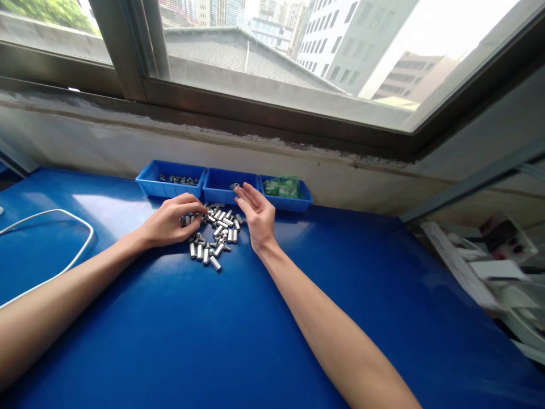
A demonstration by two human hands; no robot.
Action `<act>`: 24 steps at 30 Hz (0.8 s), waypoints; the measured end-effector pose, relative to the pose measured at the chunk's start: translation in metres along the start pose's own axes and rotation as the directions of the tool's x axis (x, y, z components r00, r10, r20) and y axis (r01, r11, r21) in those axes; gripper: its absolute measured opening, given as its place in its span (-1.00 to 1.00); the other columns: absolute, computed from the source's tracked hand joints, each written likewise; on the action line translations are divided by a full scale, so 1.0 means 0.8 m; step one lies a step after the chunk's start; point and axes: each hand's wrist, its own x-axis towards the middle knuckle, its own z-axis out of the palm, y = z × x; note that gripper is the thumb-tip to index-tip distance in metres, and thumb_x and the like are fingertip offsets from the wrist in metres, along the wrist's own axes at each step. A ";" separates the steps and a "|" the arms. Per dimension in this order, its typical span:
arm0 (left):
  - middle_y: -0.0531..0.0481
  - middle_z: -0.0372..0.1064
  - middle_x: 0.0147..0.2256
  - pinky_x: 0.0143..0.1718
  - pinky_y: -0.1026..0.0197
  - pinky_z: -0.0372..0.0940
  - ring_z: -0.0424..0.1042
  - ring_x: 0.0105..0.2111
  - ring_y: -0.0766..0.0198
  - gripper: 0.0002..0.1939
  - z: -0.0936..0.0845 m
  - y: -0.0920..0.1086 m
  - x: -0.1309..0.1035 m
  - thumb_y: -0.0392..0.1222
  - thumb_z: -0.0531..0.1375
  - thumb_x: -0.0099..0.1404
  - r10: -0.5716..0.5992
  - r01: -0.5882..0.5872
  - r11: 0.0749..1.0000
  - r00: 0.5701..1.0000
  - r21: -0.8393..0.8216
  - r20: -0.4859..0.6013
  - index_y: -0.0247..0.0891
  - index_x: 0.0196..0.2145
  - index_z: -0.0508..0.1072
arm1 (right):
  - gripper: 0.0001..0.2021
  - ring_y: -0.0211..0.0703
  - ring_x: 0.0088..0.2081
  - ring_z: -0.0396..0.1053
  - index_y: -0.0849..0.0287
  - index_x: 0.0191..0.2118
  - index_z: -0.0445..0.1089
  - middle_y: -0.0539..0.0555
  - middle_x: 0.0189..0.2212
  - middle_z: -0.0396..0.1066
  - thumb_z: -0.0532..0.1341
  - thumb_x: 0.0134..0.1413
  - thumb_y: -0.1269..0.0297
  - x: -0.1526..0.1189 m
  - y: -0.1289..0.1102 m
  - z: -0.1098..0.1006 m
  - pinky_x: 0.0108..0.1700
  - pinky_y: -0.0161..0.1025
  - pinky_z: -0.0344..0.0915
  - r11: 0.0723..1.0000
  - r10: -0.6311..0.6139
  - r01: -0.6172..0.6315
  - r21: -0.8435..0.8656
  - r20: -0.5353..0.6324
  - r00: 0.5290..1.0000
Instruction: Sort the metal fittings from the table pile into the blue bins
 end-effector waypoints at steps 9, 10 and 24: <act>-0.12 0.44 -0.22 -0.13 0.15 0.33 0.43 -0.19 0.14 -0.81 -0.002 0.002 0.001 -0.25 0.16 0.31 0.030 -0.031 0.999 0.998 0.018 0.048 -0.25 -0.17 0.55 | -0.87 -0.11 -0.28 0.48 0.14 -0.20 0.52 0.09 -0.27 0.56 0.28 0.14 0.28 -0.017 -0.016 0.005 -0.16 -0.14 0.43 0.690 -0.256 0.389 -0.611 0.297 0.920; -0.12 0.43 -0.23 -0.14 0.15 0.33 0.42 -0.20 0.15 -0.81 -0.001 0.002 0.002 -0.24 0.15 0.32 0.032 -0.033 0.999 0.998 0.026 0.046 -0.25 -0.17 0.55 | -0.89 -0.11 -0.29 0.46 0.14 -0.23 0.51 0.09 -0.30 0.54 0.28 0.14 0.28 -0.020 -0.018 0.006 -0.17 -0.15 0.41 0.607 -0.272 0.458 -0.649 0.372 0.887; 0.00 0.37 -0.41 -0.31 0.23 0.23 0.34 -0.41 0.29 -0.80 0.001 -0.003 0.005 -0.19 0.10 0.43 -0.138 0.136 0.990 0.977 -0.020 -0.164 -0.25 -0.31 0.49 | -0.84 -0.05 -0.13 0.37 0.10 -0.10 0.53 0.10 -0.16 0.55 0.28 0.22 0.31 -0.026 -0.017 0.012 -0.01 -0.04 0.31 0.453 -0.168 0.748 -0.484 0.778 0.605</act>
